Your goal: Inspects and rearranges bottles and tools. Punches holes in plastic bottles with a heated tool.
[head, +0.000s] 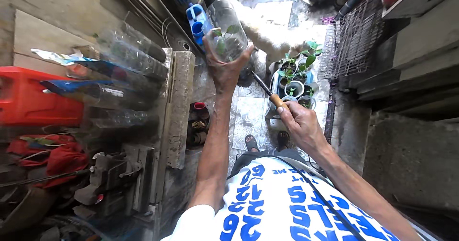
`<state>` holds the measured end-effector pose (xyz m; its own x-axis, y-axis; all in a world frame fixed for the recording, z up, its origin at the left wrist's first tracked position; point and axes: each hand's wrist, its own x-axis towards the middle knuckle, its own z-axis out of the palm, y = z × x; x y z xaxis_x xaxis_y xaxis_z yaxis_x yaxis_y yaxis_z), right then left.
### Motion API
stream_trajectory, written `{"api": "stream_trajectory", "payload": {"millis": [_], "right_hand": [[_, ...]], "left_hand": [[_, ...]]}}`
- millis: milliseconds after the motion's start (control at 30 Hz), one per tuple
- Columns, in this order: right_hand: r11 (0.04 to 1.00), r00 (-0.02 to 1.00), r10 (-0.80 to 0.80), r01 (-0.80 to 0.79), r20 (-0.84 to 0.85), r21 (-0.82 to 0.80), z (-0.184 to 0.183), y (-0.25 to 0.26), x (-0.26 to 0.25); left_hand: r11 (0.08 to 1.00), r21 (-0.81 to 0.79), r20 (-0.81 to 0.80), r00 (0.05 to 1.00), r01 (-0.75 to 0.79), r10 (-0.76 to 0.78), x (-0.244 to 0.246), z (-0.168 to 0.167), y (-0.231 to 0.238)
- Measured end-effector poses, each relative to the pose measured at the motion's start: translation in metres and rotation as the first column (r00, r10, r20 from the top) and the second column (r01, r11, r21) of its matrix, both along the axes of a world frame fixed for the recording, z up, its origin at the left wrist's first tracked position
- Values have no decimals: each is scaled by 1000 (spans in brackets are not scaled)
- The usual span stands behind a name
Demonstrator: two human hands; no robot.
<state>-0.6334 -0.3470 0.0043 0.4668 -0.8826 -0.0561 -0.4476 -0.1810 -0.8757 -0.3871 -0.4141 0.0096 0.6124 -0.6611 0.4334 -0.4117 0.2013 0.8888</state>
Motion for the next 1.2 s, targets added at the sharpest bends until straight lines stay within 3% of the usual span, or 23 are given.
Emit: {"api": "stream_trajectory", "payload": {"millis": [200,367,700,1200], "right_hand": [[1000,1000,25,-25,-2,4,-2,-7,5],[999,999,45,-45,31,23,4,-10,-6],[999,999,19,-21,40,44,-2,4,-12],[999,999,47,-46,16,-26,3,-1,-12]], "left_hand": [[1000,-4,3,1000,5,-5,5,-5,-1],[992,57,34,994,-109,107,8,3,-13],[994,68,-59,995,-82,86,20,13,-31],[997,42,2,998,-69,69,4,11,-20]]}}
